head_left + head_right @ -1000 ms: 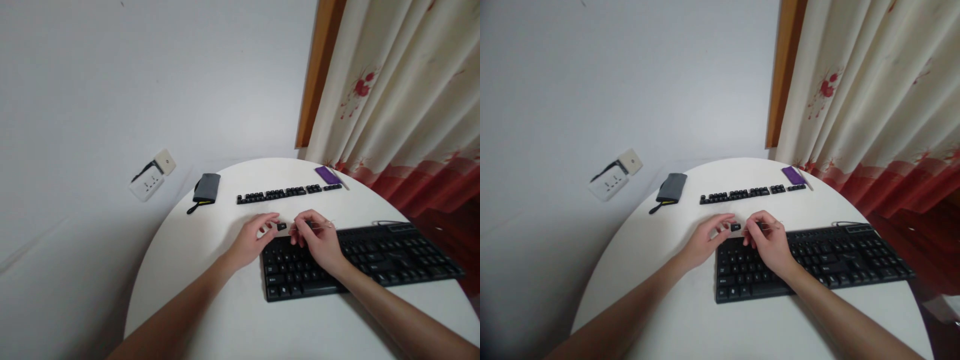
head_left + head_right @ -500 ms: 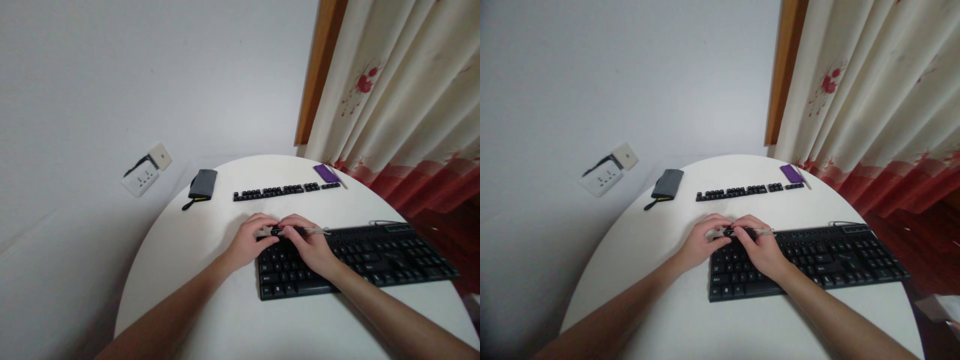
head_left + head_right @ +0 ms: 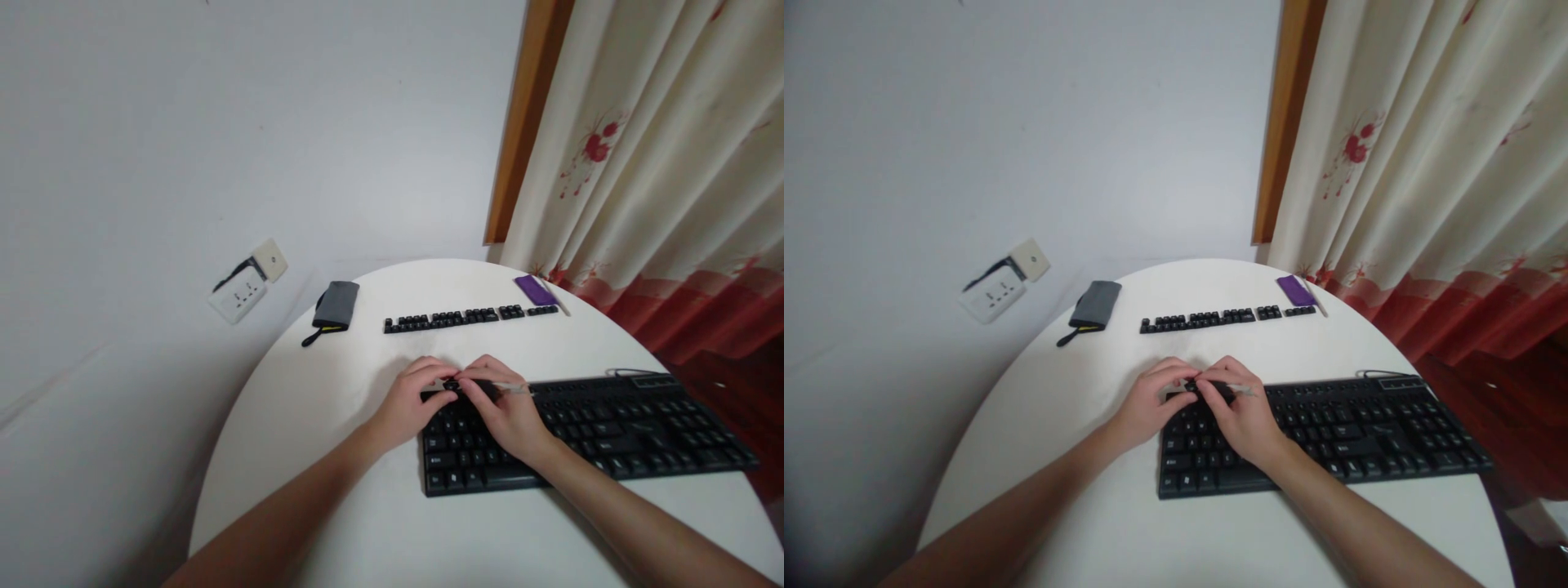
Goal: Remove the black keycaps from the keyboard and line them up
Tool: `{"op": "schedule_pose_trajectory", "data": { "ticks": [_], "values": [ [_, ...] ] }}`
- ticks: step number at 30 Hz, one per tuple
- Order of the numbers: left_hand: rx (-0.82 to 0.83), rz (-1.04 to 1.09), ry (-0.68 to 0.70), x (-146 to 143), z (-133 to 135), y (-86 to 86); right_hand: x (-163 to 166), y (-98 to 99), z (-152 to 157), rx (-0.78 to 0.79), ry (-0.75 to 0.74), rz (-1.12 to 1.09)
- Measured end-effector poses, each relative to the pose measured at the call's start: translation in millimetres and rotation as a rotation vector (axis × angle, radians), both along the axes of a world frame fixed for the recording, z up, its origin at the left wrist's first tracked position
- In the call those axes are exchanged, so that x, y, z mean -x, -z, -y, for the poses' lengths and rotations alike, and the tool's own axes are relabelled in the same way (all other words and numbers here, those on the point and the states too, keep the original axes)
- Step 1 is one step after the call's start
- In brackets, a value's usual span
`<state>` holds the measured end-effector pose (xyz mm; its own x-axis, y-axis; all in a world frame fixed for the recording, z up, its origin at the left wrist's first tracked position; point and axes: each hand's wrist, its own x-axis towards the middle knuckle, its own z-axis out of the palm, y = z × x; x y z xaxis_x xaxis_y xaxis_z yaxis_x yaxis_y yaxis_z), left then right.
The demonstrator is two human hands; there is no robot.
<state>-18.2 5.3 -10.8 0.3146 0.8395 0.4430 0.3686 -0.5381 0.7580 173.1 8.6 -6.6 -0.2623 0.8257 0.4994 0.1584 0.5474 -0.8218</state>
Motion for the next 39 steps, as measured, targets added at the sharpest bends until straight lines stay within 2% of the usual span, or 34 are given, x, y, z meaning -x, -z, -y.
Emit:
{"op": "schedule_pose_trajectory", "data": {
  "ticks": [8, 14, 19, 25, 31, 34, 39],
  "values": [
    [-0.141, -0.057, -0.107, 3, 0, -3.6, 2, -1.1, 0, 0.031, 0.025, 0.017],
    [-0.248, -0.061, -0.047, 4, -1, -4.2, 2, 3.5, 0, 0.174, 0.040, 0.049],
    [-0.284, -0.033, -0.046, 5, -2, -3.7, 3, 7.3, -3, 0.261, 0.015, -0.022],
    [-0.256, 0.019, -0.061, 4, 2, -5.5, 1, -0.7, -4, 0.209, 0.065, -0.042],
    [-0.260, -0.002, -0.059, 3, 3, -8.5, 3, -2.5, -4, 0.379, 0.066, -0.184],
    [-0.264, -0.004, -0.072, 3, 3, -8.8, 2, -1.2, -3, 0.362, 0.039, -0.189],
    [-0.307, -0.032, -0.068, 2, 3, -7.9, 2, 1.3, -1, 0.173, 0.079, -0.027]
  ]
}}
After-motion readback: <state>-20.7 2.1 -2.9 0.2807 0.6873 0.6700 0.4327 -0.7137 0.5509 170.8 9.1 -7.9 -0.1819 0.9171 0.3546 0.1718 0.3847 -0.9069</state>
